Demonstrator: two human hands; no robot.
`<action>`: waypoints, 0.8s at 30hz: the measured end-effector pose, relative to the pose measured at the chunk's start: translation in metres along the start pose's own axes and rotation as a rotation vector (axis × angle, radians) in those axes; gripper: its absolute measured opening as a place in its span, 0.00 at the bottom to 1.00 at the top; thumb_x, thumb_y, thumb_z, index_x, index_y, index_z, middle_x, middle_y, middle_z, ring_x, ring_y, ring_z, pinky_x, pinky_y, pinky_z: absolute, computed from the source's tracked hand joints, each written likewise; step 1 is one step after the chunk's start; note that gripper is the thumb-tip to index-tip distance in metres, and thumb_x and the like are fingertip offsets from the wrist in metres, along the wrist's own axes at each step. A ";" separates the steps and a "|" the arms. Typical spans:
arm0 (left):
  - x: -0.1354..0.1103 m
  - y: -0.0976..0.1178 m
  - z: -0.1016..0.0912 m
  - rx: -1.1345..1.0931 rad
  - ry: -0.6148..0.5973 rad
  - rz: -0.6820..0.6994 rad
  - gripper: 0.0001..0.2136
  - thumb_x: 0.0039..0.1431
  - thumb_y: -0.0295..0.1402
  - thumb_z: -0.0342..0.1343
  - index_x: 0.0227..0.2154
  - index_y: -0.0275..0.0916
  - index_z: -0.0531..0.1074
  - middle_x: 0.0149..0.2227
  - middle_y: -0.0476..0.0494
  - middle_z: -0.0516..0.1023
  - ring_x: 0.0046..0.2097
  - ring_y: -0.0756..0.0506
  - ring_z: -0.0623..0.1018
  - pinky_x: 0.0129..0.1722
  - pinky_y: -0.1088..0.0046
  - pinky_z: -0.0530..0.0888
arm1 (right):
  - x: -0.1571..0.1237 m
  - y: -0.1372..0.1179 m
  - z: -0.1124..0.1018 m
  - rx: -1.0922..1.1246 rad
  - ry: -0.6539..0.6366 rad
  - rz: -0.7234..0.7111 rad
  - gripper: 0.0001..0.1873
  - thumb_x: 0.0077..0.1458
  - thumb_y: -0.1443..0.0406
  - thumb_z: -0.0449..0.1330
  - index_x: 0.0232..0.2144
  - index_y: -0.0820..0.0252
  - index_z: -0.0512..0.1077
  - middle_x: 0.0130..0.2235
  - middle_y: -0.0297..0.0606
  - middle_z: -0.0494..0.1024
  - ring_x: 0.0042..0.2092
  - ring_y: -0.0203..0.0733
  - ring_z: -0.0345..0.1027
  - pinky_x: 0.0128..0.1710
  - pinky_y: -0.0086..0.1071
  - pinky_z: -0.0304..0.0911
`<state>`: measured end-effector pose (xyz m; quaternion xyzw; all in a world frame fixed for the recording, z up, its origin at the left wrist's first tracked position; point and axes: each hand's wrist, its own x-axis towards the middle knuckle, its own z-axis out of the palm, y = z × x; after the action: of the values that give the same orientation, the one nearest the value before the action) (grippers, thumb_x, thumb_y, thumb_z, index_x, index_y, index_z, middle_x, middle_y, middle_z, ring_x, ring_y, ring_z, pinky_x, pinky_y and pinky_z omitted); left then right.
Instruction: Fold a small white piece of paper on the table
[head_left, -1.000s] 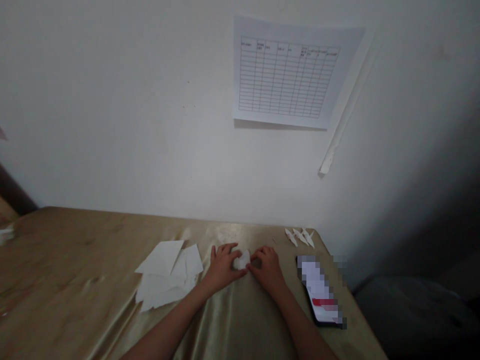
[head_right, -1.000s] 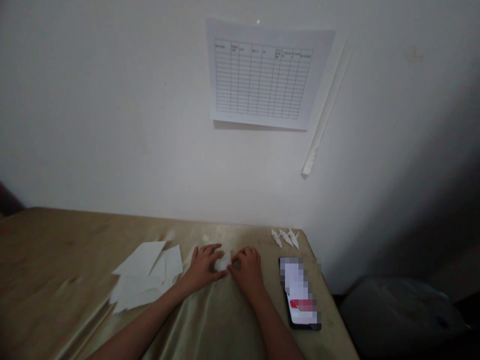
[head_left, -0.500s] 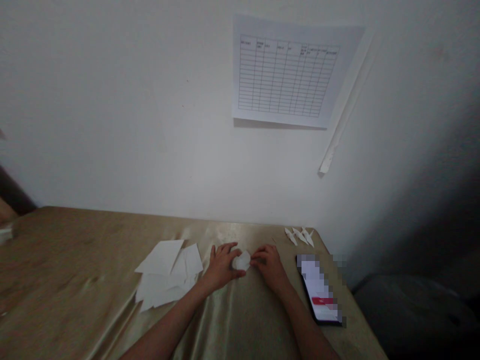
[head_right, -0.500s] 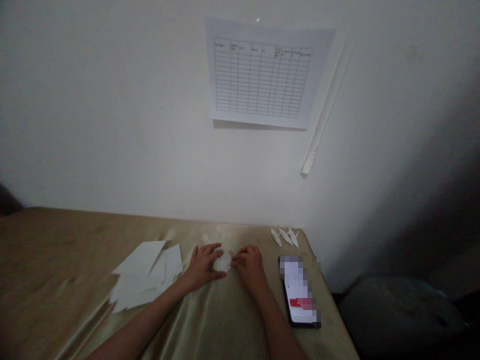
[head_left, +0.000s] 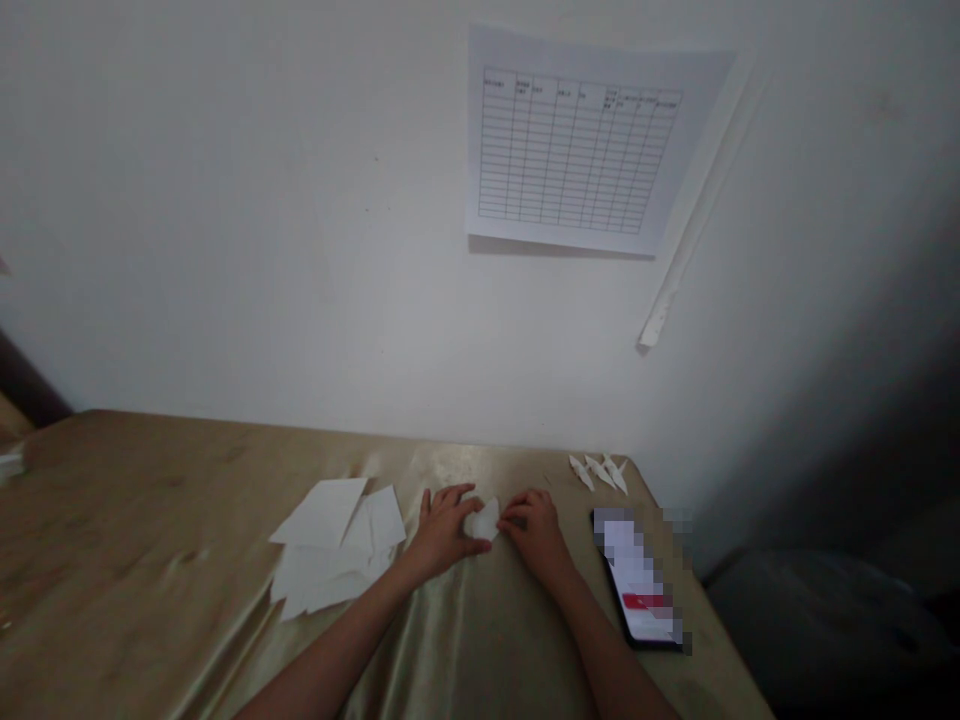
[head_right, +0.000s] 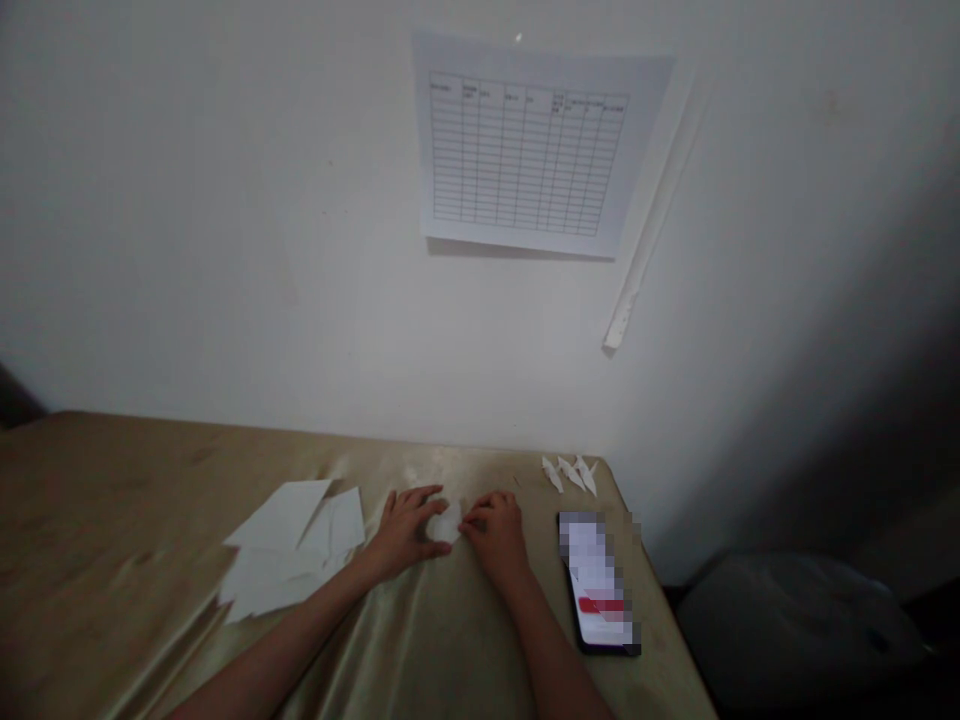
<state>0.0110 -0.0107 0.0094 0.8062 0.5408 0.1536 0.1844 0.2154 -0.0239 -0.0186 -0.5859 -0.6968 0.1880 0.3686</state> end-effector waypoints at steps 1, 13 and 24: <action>0.000 0.000 0.000 -0.005 0.003 0.003 0.26 0.46 0.43 0.72 0.50 0.50 0.76 0.67 0.40 0.68 0.69 0.31 0.63 0.69 0.35 0.45 | 0.000 -0.001 0.000 -0.008 0.002 0.000 0.04 0.51 0.68 0.70 0.30 0.52 0.83 0.41 0.40 0.80 0.51 0.49 0.66 0.55 0.42 0.60; 0.001 -0.001 0.005 -0.055 0.067 0.008 0.17 0.49 0.44 0.70 0.43 0.50 0.79 0.64 0.43 0.72 0.67 0.33 0.66 0.68 0.34 0.45 | 0.000 -0.006 0.000 0.021 0.069 0.005 0.05 0.48 0.70 0.70 0.25 0.53 0.81 0.40 0.40 0.79 0.52 0.51 0.64 0.56 0.43 0.59; 0.005 0.001 0.007 -0.178 0.195 0.003 0.05 0.55 0.37 0.67 0.36 0.53 0.83 0.59 0.49 0.77 0.63 0.35 0.70 0.68 0.37 0.49 | -0.005 -0.014 -0.001 -0.015 -0.011 -0.101 0.03 0.52 0.66 0.71 0.28 0.52 0.82 0.44 0.39 0.77 0.55 0.48 0.61 0.59 0.43 0.55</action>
<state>0.0169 -0.0078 0.0042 0.7687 0.5392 0.2788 0.2016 0.2063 -0.0320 -0.0096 -0.5517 -0.7289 0.1671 0.3694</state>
